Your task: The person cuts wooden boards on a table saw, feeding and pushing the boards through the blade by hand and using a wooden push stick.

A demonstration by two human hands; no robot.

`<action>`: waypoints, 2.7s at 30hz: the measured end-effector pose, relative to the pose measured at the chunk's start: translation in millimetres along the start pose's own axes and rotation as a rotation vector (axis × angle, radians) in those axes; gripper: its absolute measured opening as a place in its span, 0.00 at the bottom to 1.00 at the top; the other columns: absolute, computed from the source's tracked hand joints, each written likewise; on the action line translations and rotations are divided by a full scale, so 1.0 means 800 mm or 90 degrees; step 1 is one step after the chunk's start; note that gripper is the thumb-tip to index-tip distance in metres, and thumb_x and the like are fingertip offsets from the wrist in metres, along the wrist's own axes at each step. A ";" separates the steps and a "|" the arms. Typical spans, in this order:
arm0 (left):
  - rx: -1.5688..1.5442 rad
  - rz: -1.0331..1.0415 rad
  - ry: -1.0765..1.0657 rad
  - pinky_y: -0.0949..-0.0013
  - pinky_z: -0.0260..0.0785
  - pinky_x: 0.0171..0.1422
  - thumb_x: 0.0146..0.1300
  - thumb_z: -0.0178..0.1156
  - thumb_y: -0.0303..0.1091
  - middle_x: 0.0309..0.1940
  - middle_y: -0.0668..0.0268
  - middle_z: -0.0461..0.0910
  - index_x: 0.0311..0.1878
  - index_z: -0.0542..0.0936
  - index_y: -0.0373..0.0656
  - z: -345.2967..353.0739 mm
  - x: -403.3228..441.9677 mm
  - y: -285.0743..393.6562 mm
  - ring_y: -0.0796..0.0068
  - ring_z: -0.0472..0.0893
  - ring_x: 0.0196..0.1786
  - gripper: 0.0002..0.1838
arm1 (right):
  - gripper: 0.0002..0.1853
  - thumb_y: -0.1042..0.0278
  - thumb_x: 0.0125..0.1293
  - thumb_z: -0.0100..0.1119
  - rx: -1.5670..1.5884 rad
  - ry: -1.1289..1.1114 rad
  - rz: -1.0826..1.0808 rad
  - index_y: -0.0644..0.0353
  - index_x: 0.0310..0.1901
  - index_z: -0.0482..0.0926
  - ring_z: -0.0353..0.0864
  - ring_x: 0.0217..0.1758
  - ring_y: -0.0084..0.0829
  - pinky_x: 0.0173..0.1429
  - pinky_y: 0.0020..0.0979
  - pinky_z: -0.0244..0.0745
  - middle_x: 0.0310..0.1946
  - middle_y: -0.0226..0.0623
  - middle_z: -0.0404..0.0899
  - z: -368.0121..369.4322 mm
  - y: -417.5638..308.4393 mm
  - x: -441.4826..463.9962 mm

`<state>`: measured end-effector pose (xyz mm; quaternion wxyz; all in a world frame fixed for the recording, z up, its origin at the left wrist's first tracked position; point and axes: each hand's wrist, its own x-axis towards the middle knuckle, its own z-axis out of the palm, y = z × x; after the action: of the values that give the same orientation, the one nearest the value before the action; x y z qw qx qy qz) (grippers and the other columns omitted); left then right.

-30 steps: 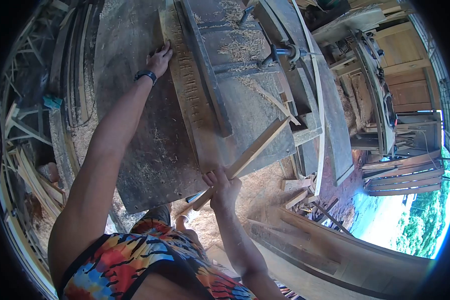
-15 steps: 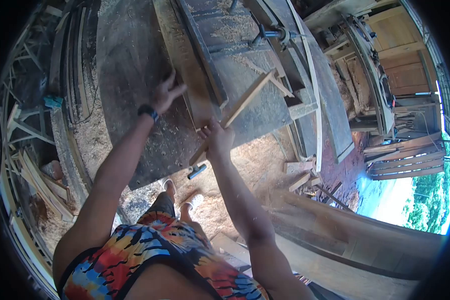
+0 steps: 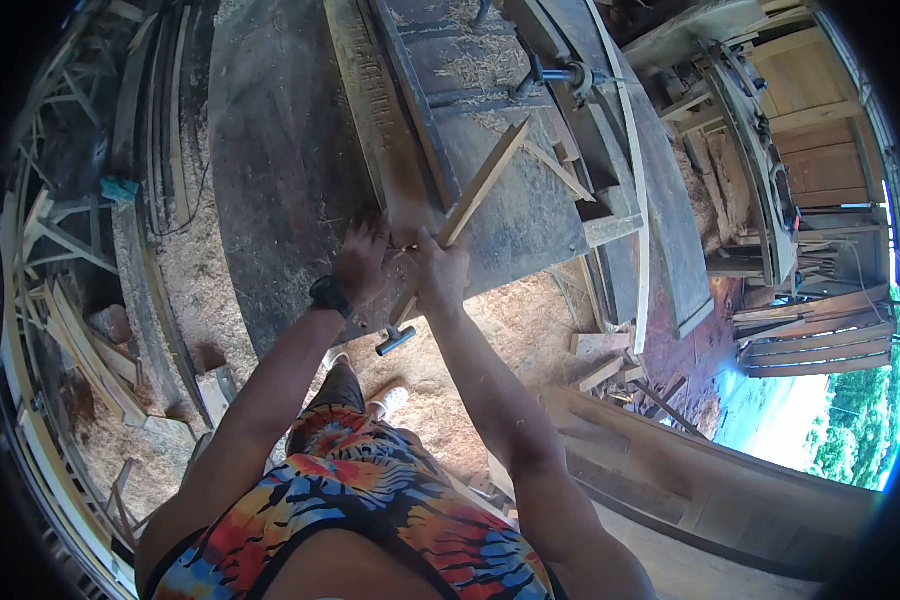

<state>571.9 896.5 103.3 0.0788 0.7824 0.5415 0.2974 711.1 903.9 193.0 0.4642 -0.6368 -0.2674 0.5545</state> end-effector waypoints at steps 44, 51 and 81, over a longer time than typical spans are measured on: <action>0.119 -0.315 -0.253 0.30 0.49 0.73 0.75 0.43 0.47 0.64 0.56 0.74 0.78 0.46 0.50 -0.031 0.139 -0.087 0.48 0.65 0.72 0.34 | 0.28 0.74 0.66 0.53 -0.851 -0.181 -0.347 0.43 0.68 0.70 0.85 0.30 0.47 0.36 0.45 0.77 0.29 0.52 0.82 -0.112 -0.169 -0.101; 0.121 -0.268 -0.267 0.31 0.47 0.73 0.73 0.46 0.42 0.63 0.56 0.75 0.78 0.46 0.43 -0.040 0.150 -0.095 0.49 0.65 0.72 0.35 | 0.25 0.72 0.68 0.53 -0.940 -0.126 -0.287 0.47 0.67 0.72 0.82 0.24 0.44 0.30 0.43 0.75 0.26 0.51 0.81 -0.058 -0.174 -0.080; 0.180 -0.230 -0.301 0.34 0.49 0.74 0.73 0.46 0.43 0.59 0.53 0.78 0.77 0.47 0.39 -0.051 0.204 -0.145 0.53 0.72 0.66 0.36 | 0.33 0.75 0.61 0.50 -0.973 -0.151 -0.193 0.42 0.70 0.68 0.86 0.37 0.47 0.43 0.48 0.81 0.35 0.50 0.84 -0.009 -0.171 -0.025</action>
<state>495.5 1080.9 147.0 0.1445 0.7244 0.6740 0.0104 736.7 943.1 323.2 -0.0634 -0.6725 -0.7064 0.2115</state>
